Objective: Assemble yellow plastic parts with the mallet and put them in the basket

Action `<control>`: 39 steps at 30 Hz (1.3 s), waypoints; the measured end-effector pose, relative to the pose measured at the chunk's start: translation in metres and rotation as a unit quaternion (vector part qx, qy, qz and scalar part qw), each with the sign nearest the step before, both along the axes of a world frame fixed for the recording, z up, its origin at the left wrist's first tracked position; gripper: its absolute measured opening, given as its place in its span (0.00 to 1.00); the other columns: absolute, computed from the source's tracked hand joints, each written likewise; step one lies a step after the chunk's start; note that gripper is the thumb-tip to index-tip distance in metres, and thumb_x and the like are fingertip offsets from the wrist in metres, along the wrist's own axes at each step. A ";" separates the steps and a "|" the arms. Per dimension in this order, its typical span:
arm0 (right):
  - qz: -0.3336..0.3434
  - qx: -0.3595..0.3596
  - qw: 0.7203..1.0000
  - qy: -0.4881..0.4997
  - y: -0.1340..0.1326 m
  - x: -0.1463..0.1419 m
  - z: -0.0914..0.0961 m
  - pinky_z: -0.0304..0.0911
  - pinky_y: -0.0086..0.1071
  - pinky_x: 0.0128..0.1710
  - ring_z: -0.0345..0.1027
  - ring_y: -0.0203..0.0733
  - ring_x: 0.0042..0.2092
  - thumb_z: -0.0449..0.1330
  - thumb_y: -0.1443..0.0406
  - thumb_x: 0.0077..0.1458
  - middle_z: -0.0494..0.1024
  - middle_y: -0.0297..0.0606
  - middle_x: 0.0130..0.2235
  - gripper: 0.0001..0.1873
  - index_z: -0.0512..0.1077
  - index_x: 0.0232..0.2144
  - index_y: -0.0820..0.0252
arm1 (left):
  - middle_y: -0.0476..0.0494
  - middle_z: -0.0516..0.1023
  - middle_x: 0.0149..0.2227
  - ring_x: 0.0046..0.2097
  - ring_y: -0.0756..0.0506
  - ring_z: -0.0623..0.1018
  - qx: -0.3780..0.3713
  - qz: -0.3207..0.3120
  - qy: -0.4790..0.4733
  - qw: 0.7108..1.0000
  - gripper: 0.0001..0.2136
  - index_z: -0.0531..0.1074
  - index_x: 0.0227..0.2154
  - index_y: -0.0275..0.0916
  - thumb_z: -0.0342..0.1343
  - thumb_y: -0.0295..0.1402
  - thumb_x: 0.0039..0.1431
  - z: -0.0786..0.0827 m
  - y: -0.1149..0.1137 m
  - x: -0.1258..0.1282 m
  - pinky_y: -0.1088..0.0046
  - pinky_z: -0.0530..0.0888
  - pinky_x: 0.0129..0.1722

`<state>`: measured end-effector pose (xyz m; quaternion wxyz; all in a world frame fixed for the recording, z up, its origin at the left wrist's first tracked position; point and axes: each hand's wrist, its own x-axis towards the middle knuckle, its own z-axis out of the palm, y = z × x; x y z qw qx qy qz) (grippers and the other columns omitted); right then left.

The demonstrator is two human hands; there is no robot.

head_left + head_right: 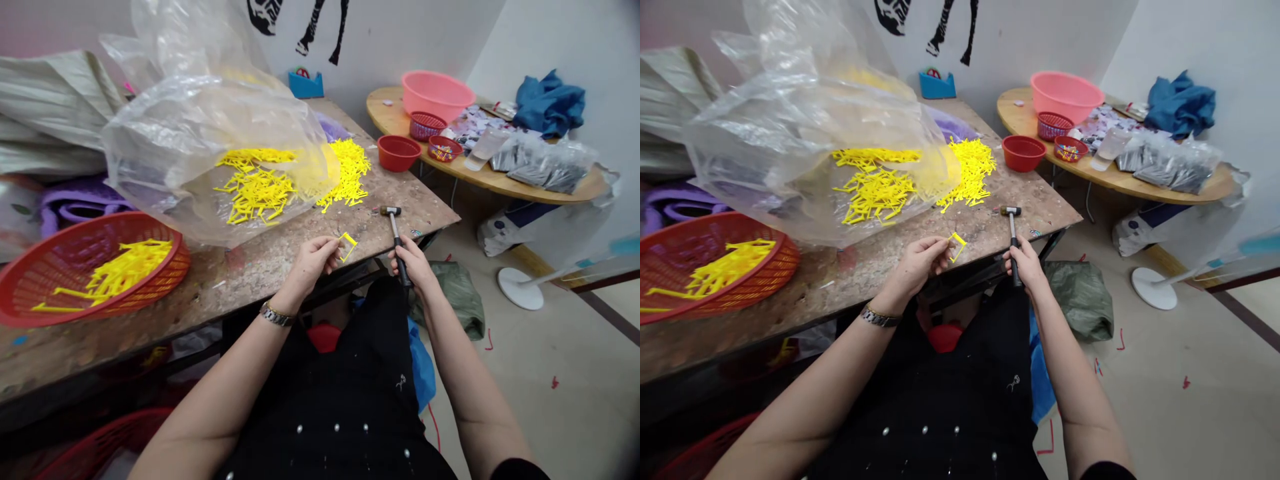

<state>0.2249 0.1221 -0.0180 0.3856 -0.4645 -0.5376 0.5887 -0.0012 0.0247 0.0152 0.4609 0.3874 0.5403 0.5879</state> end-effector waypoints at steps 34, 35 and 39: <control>-0.023 0.191 0.981 -0.009 -0.088 -0.030 0.037 0.67 0.29 0.32 0.70 0.34 0.30 0.61 0.60 0.58 0.77 0.31 0.30 0.07 0.75 0.34 0.58 | 0.46 0.77 0.29 0.25 0.51 0.72 0.005 -0.128 0.168 0.977 0.13 0.77 0.36 0.39 0.52 0.40 0.62 0.009 -0.032 0.031 0.80 0.69 0.21; -0.022 0.190 0.981 -0.009 -0.089 -0.030 0.037 0.67 0.29 0.32 0.70 0.34 0.30 0.61 0.60 0.58 0.77 0.31 0.30 0.07 0.75 0.34 0.58 | 0.46 0.77 0.29 0.25 0.51 0.72 0.004 -0.130 0.178 0.975 0.12 0.77 0.35 0.38 0.51 0.40 0.62 0.009 -0.033 0.031 0.79 0.69 0.21; -0.002 0.194 0.981 -0.020 -0.092 -0.032 0.034 0.68 0.30 0.33 0.71 0.35 0.30 0.61 0.59 0.59 0.79 0.32 0.32 0.08 0.76 0.36 0.58 | 0.46 0.78 0.30 0.27 0.50 0.74 0.013 -0.116 0.238 0.964 0.12 0.76 0.36 0.39 0.49 0.39 0.64 0.012 -0.041 0.026 0.77 0.70 0.25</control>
